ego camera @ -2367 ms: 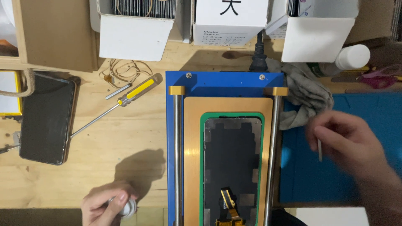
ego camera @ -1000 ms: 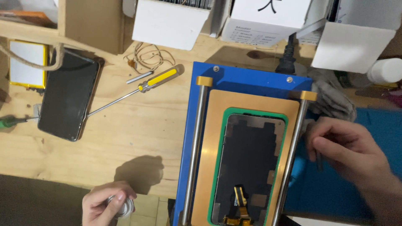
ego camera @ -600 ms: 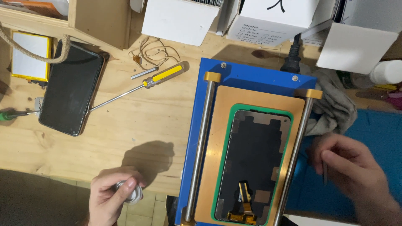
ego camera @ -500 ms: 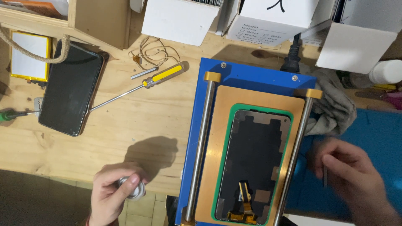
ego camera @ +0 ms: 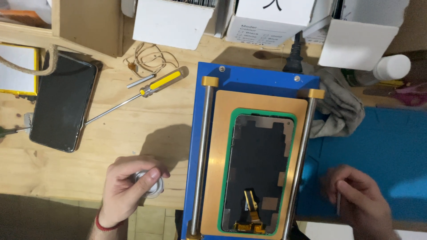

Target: Separating the glass layer from a mobile phone LCD screen using a thin wire and a heating separator machine.

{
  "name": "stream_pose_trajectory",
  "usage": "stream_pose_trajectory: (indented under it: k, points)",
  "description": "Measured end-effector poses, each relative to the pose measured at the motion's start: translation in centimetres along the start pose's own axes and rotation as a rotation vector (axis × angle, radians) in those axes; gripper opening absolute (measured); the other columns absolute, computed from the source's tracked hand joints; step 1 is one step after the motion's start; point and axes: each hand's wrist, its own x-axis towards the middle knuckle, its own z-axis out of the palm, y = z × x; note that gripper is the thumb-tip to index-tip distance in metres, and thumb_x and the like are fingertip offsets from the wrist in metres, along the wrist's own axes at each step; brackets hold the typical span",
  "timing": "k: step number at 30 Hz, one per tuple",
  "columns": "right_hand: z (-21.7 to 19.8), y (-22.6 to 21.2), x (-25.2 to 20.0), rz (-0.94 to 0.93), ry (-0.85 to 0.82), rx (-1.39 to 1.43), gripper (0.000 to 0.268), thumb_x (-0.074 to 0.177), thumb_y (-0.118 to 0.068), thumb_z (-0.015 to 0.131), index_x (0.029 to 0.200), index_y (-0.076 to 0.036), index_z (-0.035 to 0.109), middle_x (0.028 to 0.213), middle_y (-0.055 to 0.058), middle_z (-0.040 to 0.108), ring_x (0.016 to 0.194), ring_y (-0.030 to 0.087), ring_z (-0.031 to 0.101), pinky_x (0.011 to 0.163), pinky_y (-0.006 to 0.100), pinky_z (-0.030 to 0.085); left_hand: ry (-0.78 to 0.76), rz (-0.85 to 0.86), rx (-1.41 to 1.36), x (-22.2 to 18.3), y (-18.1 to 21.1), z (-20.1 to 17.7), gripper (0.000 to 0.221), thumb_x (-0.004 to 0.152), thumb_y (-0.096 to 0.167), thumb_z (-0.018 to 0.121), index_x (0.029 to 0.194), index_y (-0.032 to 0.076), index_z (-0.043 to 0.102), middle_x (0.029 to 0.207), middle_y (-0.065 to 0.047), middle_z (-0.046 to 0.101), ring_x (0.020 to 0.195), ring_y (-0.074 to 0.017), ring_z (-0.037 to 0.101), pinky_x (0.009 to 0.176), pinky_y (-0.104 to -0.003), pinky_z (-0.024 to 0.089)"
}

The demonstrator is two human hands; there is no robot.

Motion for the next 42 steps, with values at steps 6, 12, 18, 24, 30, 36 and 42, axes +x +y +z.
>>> stream_pose_trajectory:
  k: [6,12,18,24,30,36,42]
  points:
    - [-2.8,3.4,-2.3,0.043,0.088,0.079,0.022,0.105,-0.017,0.067,0.09,0.0,0.068,0.074,0.016,0.061,0.062,0.029,0.058,0.059,0.043,0.045,-0.022,-0.003,-0.009,2.0,1.1,0.9,0.022,0.103,0.02,0.069,0.091,0.007,0.082,0.083,-0.004,0.085,0.061,-0.0111,0.071,0.055,-0.025,0.055]
    - [-6.3,5.6,-4.2,0.112,0.09,0.139,0.02,0.105,-0.009,0.067,0.088,0.003,0.068,0.07,0.022,0.063,0.069,0.035,0.058,0.057,0.043,0.044,-0.056,-0.004,-0.019,4.0,2.9,1.9,0.027,0.107,0.024,0.066,0.092,0.008,0.082,0.078,-0.003,0.08,0.058,-0.009,0.061,0.053,-0.025,0.046]
    - [-12.2,10.2,-5.6,0.256,0.135,0.134,0.014,0.105,-0.006,0.067,0.097,0.006,0.065,0.085,0.023,0.059,0.066,0.035,0.057,0.053,0.043,0.043,-0.063,-0.017,0.007,5.0,4.1,2.7,0.026,0.107,0.021,0.067,0.091,0.009,0.083,0.073,0.001,0.075,0.058,-0.0073,0.056,0.054,-0.024,0.043]
    - [-16.4,10.8,-4.2,0.391,-0.01,-0.05,0.023,0.104,-0.008,0.067,0.097,0.01,0.079,0.08,0.034,0.074,0.063,0.048,0.072,0.049,0.06,0.058,-0.105,-0.039,-0.005,5.6,4.4,2.8,0.029,0.109,0.023,0.064,0.09,0.009,0.081,0.065,0.003,0.062,0.058,-0.0083,0.049,0.056,-0.025,0.039]
    - [-14.0,9.3,-4.2,0.197,-0.003,0.033,0.022,0.107,-0.01,0.063,0.094,0.006,0.073,0.075,0.028,0.067,0.066,0.042,0.063,0.054,0.053,0.051,-0.087,0.0,0.068,5.6,4.3,2.8,0.029,0.108,0.025,0.066,0.089,0.011,0.084,0.06,0.002,0.064,0.052,-0.0077,0.042,0.051,-0.027,0.033]
    - [-10.9,5.7,-3.4,0.119,0.102,-0.066,0.028,0.109,-0.017,0.064,0.089,0.003,0.064,0.069,0.024,0.061,0.064,0.034,0.056,0.045,0.038,0.036,-0.049,0.005,0.05,4.3,4.2,3.0,0.029,0.105,0.023,0.067,0.086,0.01,0.084,0.07,-0.003,0.079,0.055,-0.0097,0.061,0.053,-0.026,0.045]
    - [-7.8,2.6,-1.9,0.072,0.112,-0.147,0.031,0.11,-0.024,0.064,0.09,-0.001,0.06,0.074,0.022,0.061,0.051,0.024,0.044,0.039,0.032,0.029,-0.021,-0.025,0.01,2.6,3.7,2.4,0.033,0.107,0.026,0.065,0.087,0.01,0.086,0.074,-0.004,0.082,0.053,-0.0091,0.059,0.049,-0.026,0.041]
